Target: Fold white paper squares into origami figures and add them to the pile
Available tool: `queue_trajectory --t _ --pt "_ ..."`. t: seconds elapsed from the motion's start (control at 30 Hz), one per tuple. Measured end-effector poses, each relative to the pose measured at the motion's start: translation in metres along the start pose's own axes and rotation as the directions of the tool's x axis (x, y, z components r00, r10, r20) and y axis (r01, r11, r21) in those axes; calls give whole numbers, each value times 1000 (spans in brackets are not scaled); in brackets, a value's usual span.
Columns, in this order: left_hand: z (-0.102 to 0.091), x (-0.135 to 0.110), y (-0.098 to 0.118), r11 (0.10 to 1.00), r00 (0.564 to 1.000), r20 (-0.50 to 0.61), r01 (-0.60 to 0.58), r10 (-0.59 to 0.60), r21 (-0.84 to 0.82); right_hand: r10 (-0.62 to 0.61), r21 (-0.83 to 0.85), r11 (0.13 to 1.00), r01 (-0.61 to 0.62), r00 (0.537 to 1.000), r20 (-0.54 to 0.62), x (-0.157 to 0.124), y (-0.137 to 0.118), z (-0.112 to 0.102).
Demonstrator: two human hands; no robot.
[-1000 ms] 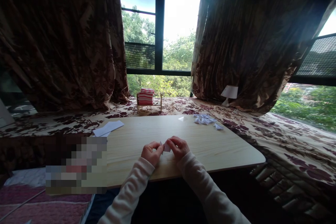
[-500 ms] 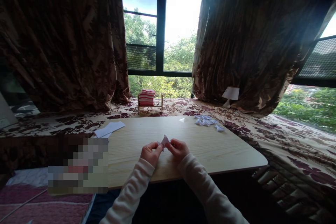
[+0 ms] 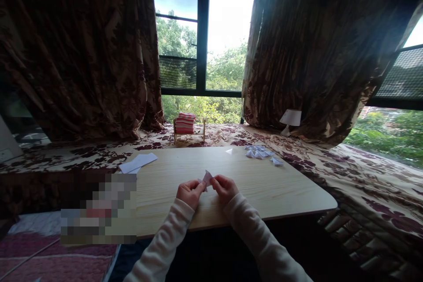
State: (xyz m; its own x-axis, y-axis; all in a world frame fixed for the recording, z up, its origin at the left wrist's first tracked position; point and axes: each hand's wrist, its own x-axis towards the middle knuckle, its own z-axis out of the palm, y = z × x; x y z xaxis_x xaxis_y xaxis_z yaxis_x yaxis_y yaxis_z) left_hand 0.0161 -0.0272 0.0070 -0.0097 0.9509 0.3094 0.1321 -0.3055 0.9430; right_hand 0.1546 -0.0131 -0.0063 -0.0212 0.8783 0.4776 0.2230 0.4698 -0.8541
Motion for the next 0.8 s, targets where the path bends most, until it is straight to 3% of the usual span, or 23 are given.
queue_trajectory --t 0.23,0.37,0.47,0.57,0.7,0.8 --pt "-1 5 -4 1000 1000 -21 3 -4 -11 78 48 996 -79 997 21 2 8 -16" --pt "4 8 2 999 988 155 -28 22 33 35 4 999 -35 999 -6 -1 4 -41" --pt "11 12 16 998 954 299 -41 23 53 -117 -58 992 116 993 -2 -9 -11 -63" --pt "19 18 32 994 904 426 -69 26 87 -239 -100 960 260 954 183 -19 -30 -81" --pt "36 23 48 997 827 561 -19 -29 79 -260 -102 954 283 946 195 -33 -41 -96" --pt "53 26 50 996 805 590 88 -65 -9 -269 -136 947 292 949 167 -41 -38 -103"
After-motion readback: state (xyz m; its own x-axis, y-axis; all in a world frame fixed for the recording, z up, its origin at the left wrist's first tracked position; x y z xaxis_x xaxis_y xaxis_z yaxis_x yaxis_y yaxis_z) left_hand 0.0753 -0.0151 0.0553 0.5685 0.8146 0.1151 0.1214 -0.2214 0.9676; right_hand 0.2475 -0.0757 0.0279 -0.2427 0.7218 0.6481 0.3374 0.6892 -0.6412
